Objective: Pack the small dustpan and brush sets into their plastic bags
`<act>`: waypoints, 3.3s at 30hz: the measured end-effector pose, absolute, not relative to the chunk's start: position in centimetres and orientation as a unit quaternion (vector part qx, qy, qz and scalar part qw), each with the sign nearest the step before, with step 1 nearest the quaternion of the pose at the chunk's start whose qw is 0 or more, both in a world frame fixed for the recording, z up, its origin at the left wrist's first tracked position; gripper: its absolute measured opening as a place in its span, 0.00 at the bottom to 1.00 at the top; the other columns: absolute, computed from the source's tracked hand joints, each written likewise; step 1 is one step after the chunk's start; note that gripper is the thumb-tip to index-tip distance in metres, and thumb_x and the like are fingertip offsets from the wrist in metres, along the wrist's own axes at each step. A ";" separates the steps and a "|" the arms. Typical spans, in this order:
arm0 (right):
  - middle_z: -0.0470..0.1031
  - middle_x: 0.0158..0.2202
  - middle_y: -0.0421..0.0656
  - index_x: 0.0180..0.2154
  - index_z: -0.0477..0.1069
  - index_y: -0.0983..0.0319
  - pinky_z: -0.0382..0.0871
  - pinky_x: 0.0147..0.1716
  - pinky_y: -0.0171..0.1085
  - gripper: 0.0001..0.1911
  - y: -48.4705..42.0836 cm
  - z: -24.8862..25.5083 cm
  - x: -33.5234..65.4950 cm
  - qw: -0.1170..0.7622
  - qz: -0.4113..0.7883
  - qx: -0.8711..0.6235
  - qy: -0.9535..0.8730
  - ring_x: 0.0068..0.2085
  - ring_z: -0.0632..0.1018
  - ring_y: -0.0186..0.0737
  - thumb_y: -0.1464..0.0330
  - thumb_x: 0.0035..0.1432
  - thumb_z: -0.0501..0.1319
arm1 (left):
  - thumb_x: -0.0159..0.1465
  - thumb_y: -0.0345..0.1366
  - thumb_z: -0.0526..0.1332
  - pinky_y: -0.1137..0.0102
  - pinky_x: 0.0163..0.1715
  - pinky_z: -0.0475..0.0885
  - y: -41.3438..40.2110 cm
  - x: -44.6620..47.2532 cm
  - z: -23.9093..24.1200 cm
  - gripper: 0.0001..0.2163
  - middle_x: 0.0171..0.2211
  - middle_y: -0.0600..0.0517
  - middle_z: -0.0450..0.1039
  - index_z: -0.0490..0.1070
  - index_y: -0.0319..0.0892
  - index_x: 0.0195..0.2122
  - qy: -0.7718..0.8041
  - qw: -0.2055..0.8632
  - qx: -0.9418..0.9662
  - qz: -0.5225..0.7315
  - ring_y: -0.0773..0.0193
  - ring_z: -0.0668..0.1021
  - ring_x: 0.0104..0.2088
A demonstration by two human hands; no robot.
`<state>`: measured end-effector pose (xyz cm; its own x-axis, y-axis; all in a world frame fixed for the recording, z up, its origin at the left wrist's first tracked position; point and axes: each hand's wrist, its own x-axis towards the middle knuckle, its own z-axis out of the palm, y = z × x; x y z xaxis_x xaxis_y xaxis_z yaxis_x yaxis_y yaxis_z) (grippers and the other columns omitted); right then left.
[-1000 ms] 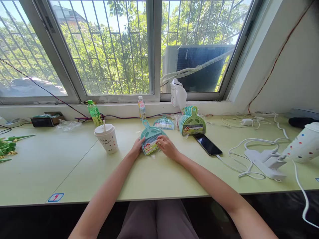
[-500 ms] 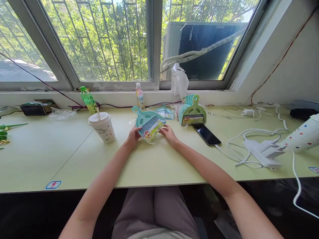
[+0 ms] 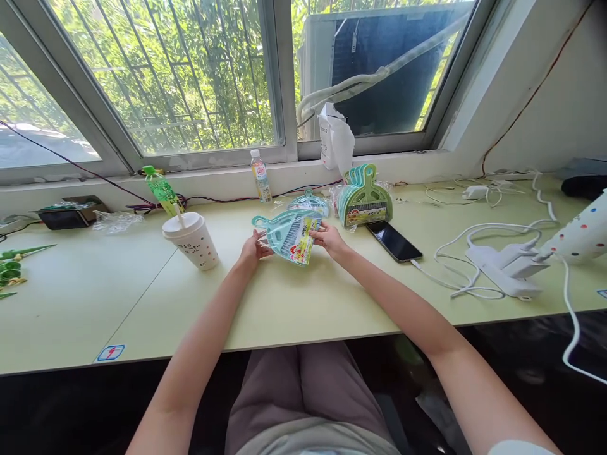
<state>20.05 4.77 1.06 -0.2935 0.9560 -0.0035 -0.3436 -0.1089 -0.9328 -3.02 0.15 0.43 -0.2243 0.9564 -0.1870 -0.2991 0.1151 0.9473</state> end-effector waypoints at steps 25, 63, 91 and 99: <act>0.81 0.36 0.45 0.38 0.75 0.63 0.78 0.36 0.38 0.17 8.8 2.2 25.8 0.494 0.645 -0.336 -0.477 0.36 0.81 0.41 0.77 0.42 0.71 | 0.62 0.50 0.56 0.73 0.19 0.68 -0.7 -6.0 1.2 0.19 0.27 0.47 0.76 0.73 0.38 0.41 0.563 0.383 0.413 0.605 0.65 0.76 0.19; 0.79 0.40 0.46 0.37 0.76 0.61 0.68 0.51 0.49 0.18 7.7 -0.2 23.5 0.419 0.350 -0.448 -0.708 0.45 0.77 0.48 0.83 0.49 0.57 | 0.61 0.53 0.55 0.72 0.24 0.72 -0.5 -1.7 0.0 0.21 0.32 0.49 0.75 0.71 0.39 0.40 0.535 0.410 0.389 0.628 0.63 0.76 0.29; 0.76 0.35 0.44 0.32 0.73 0.62 0.59 0.38 0.35 0.18 0.3 2.6 18.9 0.308 -0.044 -0.402 -0.861 0.39 0.75 0.38 0.63 0.69 0.49 | 0.60 0.50 0.56 0.63 0.49 0.68 -4.0 2.9 2.1 0.22 0.44 0.45 0.77 0.76 0.37 0.45 0.433 0.365 0.609 0.555 0.53 0.74 0.47; 0.75 0.28 0.42 0.23 0.73 0.61 0.59 0.34 0.33 0.21 1.5 1.8 18.9 0.423 0.114 -0.425 -0.792 0.33 0.74 0.37 0.63 0.65 0.51 | 0.60 0.51 0.55 0.68 0.33 0.67 -4.5 2.8 3.0 0.25 0.29 0.51 0.75 0.74 0.36 0.49 0.461 0.412 0.611 0.494 0.59 0.73 0.34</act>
<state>18.93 1.54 1.80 -0.2814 0.7697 0.5731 0.5764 0.6130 -0.5403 2.83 -4.53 2.97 0.0865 0.9708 0.2236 0.1576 -0.2350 0.9591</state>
